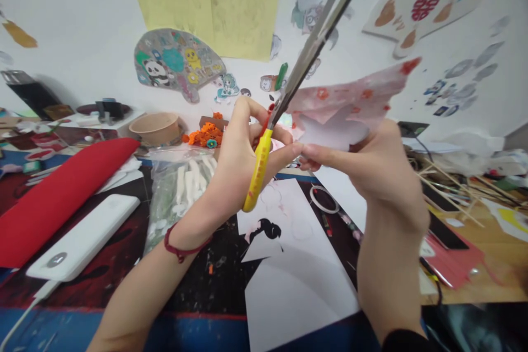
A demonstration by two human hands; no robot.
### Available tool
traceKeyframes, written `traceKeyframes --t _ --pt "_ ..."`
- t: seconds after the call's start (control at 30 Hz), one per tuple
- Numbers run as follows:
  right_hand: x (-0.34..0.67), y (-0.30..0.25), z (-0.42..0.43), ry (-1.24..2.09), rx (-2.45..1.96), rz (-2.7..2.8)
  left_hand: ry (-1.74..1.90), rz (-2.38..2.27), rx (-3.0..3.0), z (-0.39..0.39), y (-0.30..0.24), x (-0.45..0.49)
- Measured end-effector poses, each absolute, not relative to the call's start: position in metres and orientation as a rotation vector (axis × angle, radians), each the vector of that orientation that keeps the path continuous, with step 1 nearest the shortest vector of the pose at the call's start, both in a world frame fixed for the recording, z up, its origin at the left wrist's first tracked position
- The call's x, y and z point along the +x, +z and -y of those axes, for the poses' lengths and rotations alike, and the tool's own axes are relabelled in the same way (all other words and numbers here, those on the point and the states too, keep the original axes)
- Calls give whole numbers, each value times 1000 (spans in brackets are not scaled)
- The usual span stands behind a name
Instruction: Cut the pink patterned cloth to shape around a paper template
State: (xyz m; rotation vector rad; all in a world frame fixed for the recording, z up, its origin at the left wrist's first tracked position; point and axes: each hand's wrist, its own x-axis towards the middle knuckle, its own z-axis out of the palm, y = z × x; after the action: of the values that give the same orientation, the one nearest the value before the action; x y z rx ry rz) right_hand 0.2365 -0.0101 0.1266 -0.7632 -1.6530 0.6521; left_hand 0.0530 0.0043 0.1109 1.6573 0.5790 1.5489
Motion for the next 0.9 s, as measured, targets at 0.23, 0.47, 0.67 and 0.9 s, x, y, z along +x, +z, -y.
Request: traceKeyframes --t 0.23,0.47,0.67,0.9 --pt "235 127 13 606 -738 1489 1631 -525 1577 -10 106 60" --pt "226 129 10 551 -614 1328 1728 -443 1556 -5 107 65" --pt "224 126 10 566 -608 1422 1657 -412 1539 6 113 64" --pt "217 123 10 577 -610 1456 1727 -473 1528 4 112 61"
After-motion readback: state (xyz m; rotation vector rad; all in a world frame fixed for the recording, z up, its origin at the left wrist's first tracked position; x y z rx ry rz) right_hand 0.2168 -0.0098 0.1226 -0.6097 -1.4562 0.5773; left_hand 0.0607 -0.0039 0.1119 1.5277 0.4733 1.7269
